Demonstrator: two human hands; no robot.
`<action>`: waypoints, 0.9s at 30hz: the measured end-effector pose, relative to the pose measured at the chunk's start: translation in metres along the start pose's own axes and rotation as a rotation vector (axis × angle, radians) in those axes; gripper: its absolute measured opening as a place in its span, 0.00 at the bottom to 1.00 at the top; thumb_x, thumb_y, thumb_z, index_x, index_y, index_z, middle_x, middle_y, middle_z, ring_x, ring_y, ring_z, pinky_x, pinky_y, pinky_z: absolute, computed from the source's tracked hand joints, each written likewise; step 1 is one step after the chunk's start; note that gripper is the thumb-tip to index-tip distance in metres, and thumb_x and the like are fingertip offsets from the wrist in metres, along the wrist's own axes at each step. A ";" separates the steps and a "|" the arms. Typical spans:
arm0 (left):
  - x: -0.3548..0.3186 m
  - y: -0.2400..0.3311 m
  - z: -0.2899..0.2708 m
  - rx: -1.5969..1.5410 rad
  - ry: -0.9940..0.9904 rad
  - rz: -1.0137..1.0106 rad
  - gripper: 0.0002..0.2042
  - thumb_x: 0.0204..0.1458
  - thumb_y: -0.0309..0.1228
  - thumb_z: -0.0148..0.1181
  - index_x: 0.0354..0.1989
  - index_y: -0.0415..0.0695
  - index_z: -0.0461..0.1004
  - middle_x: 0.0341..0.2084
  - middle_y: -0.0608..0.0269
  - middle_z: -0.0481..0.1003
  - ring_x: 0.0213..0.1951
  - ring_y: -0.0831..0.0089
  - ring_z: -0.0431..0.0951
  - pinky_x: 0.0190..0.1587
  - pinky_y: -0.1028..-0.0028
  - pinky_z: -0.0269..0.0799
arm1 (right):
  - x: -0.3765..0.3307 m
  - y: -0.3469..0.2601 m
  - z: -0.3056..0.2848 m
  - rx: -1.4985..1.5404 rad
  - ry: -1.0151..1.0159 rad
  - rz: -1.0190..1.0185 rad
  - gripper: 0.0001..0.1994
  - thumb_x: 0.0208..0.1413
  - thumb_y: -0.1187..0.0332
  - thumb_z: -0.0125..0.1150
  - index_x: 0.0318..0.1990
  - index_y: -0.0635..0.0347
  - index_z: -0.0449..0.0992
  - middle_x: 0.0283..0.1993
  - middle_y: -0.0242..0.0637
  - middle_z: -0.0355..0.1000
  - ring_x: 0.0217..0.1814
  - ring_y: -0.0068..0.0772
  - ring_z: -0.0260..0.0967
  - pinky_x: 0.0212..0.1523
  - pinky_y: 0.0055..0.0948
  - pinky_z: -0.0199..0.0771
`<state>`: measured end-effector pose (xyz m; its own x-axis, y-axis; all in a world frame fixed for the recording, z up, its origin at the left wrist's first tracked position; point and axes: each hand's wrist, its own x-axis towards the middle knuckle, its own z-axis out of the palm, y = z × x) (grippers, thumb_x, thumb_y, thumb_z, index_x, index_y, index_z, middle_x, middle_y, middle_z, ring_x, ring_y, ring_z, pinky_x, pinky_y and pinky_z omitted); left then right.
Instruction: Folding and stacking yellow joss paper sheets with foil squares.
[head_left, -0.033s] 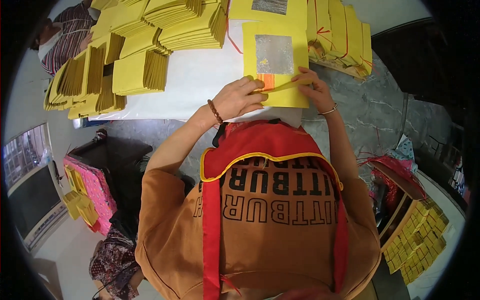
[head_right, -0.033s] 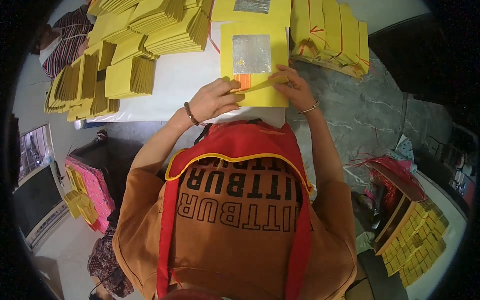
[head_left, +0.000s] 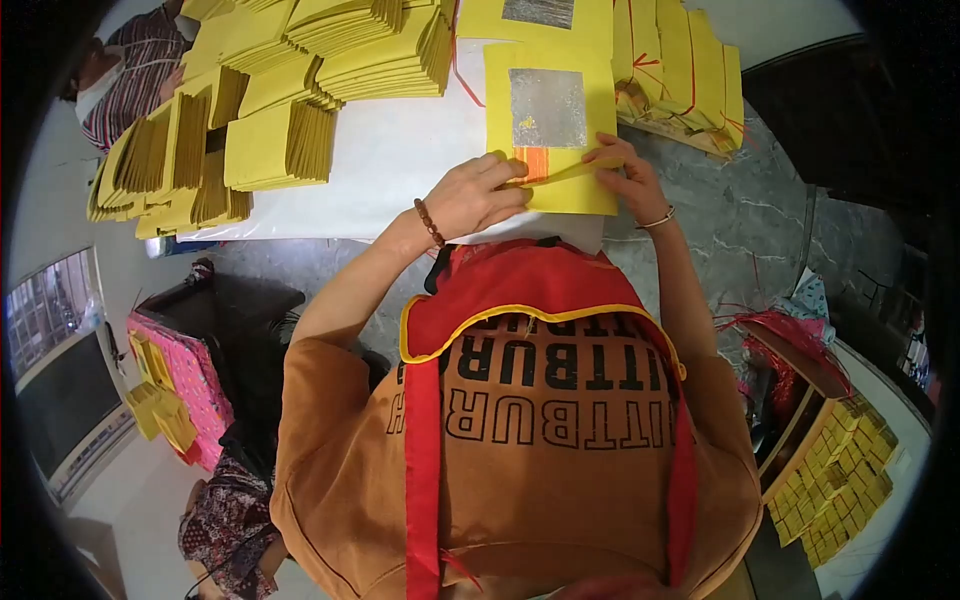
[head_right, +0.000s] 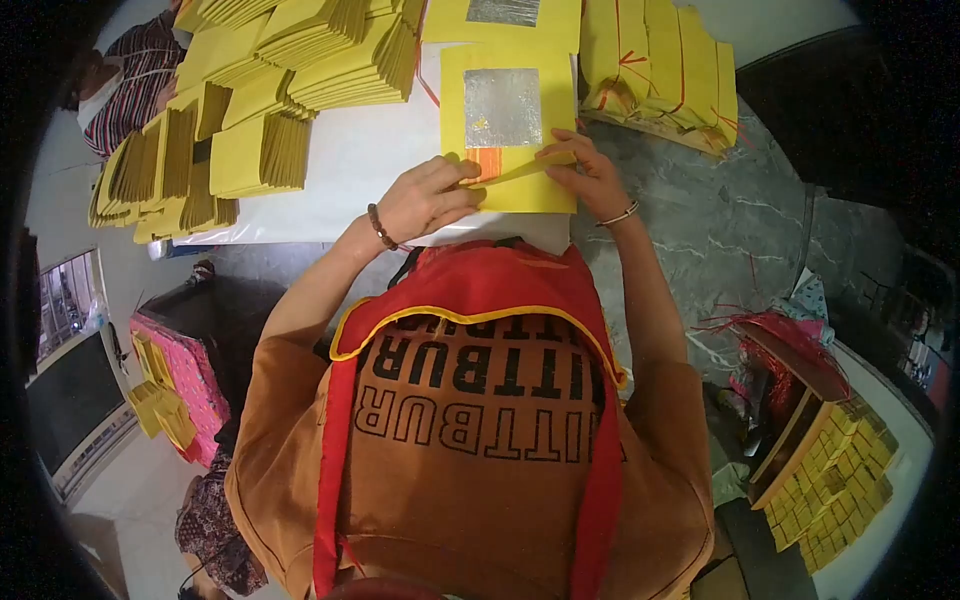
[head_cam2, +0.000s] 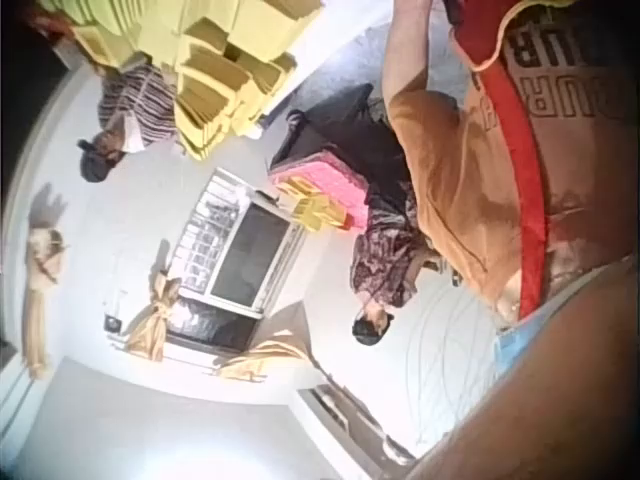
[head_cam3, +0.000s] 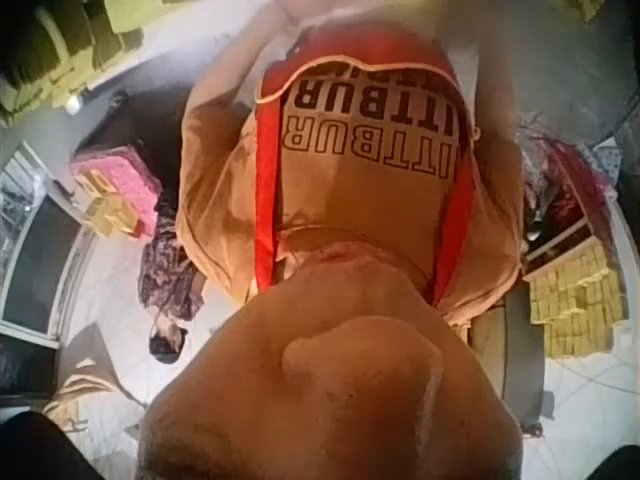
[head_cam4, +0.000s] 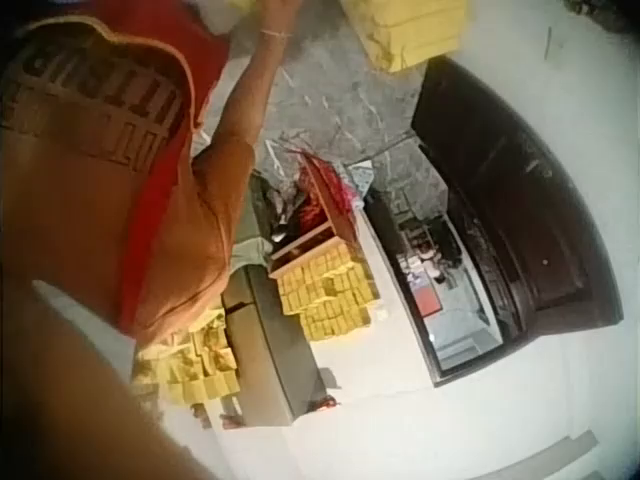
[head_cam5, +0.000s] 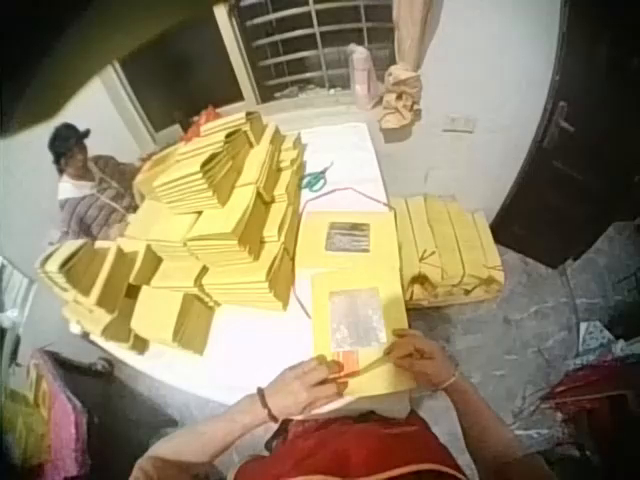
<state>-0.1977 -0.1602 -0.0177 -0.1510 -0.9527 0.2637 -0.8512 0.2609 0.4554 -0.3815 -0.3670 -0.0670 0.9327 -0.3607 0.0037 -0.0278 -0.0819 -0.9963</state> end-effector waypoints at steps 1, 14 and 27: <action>0.000 0.000 0.000 0.047 0.032 0.026 0.13 0.44 0.30 0.60 0.39 0.44 0.71 0.40 0.59 0.69 0.39 0.62 0.71 0.40 0.68 0.70 | 0.001 0.003 -0.001 -0.020 -0.013 -0.030 0.10 0.48 0.73 0.55 0.40 0.59 0.73 0.46 0.32 0.71 0.65 0.38 0.49 0.63 0.36 0.46; 0.002 0.000 0.003 0.055 0.153 0.006 0.09 0.48 0.23 0.53 0.39 0.44 0.71 0.41 0.57 0.70 0.36 0.63 0.72 0.37 0.68 0.68 | -0.001 0.012 -0.004 0.065 0.017 0.072 0.19 0.50 0.71 0.58 0.51 0.63 0.68 0.57 0.34 0.59 0.59 0.26 0.55 0.57 0.25 0.54; -0.001 0.003 0.005 -0.297 0.266 -0.310 0.08 0.50 0.28 0.56 0.36 0.39 0.73 0.26 0.56 0.73 0.26 0.65 0.73 0.31 0.71 0.68 | 0.002 0.004 -0.005 -0.042 -0.059 -0.046 0.15 0.46 0.74 0.60 0.45 0.58 0.72 0.54 0.35 0.64 0.63 0.32 0.52 0.60 0.28 0.51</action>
<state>-0.2023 -0.1595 -0.0209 0.2523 -0.9300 0.2674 -0.6504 0.0416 0.7584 -0.3819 -0.3722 -0.0706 0.9529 -0.3001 0.0434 0.0022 -0.1363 -0.9907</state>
